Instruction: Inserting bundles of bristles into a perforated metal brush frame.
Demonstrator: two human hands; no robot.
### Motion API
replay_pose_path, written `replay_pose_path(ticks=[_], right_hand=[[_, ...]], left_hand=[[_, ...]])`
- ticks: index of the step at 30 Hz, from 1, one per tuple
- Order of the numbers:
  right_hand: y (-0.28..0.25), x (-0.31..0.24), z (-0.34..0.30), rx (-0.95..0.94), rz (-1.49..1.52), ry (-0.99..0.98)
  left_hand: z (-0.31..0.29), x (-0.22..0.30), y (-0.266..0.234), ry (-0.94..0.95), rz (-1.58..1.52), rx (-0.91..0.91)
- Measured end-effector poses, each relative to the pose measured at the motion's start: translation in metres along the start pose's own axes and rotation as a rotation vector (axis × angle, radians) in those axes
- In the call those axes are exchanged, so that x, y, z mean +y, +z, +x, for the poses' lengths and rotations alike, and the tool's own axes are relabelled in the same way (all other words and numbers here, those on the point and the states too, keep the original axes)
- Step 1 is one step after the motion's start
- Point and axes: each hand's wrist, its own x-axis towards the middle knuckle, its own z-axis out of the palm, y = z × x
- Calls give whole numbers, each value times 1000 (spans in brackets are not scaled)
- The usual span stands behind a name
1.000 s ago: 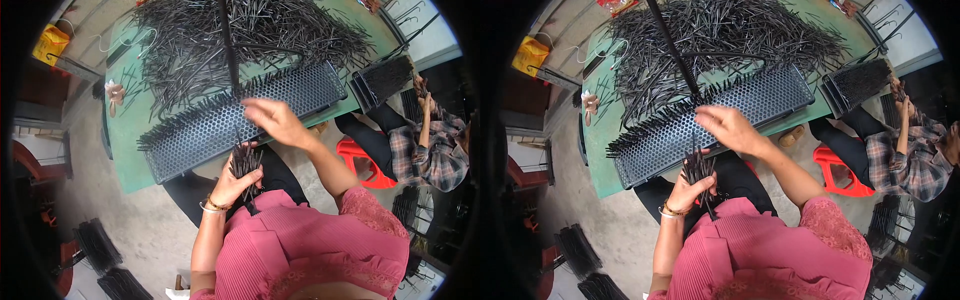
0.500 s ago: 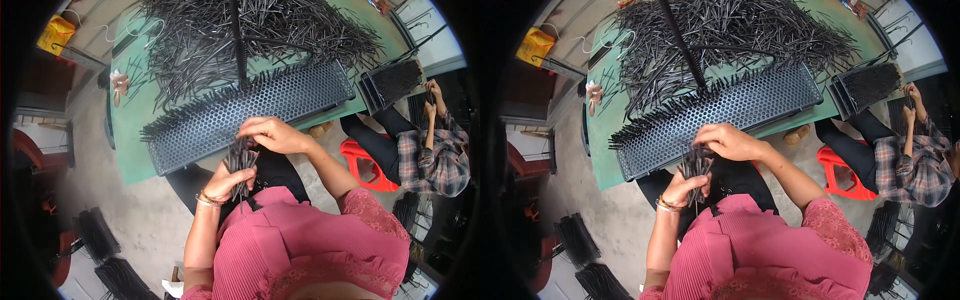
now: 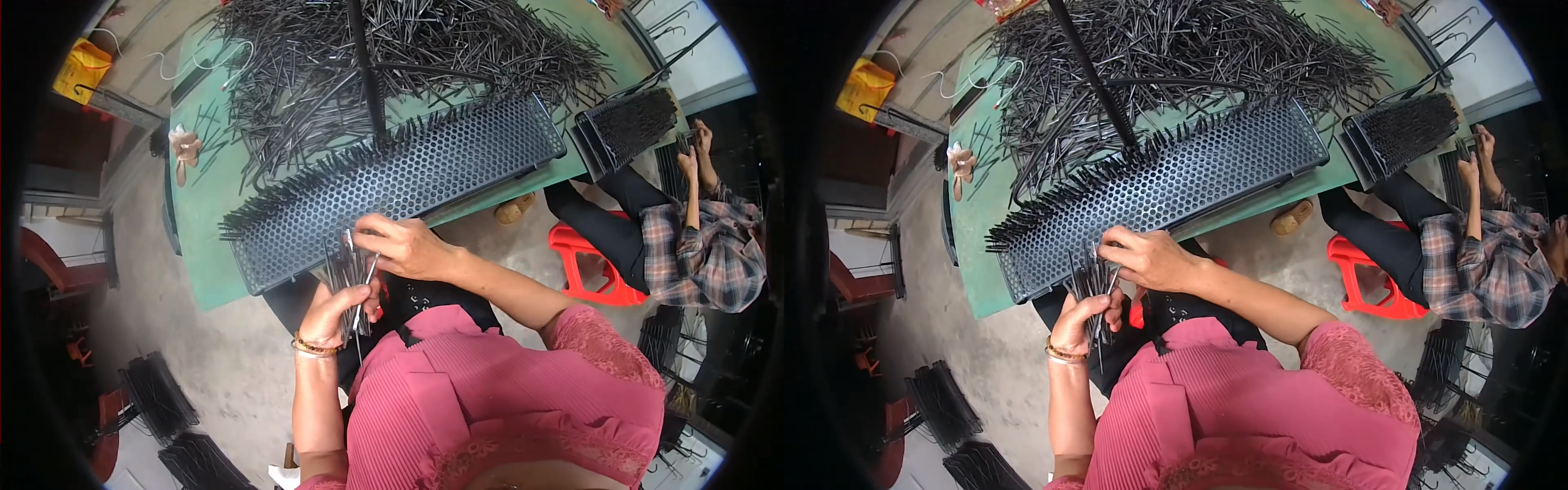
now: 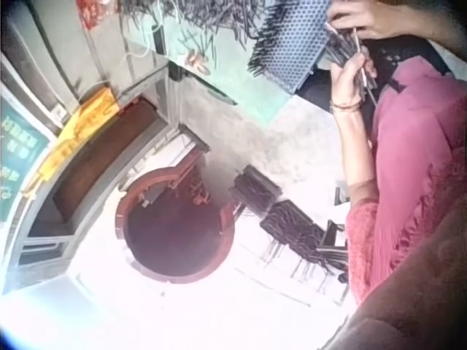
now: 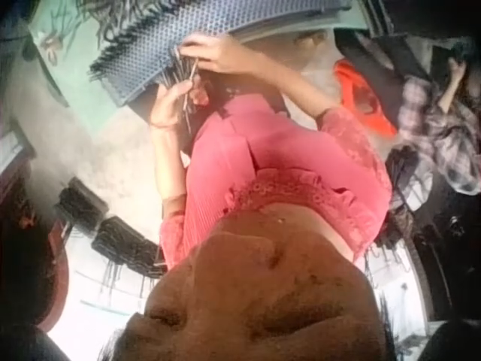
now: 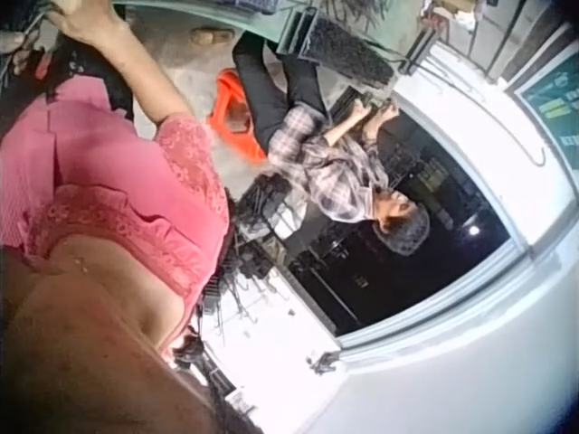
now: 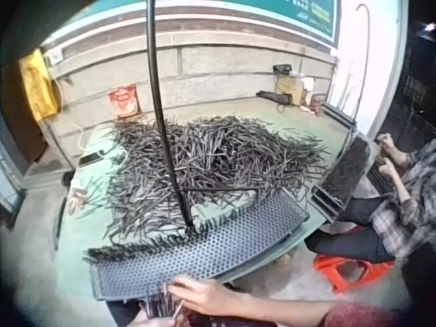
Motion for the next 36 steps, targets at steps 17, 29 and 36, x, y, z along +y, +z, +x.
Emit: replay_pose_path(ticks=[17, 29, 36], right_hand=[[-10, -6, 16, 49, 888, 631], [-48, -3, 0, 48, 859, 812], [-104, 16, 24, 489, 448, 551]], left_hand=[[15, -4, 9, 156, -9, 65], [38, -35, 23, 127, -146, 91], [44, -23, 40, 43, -203, 111]])
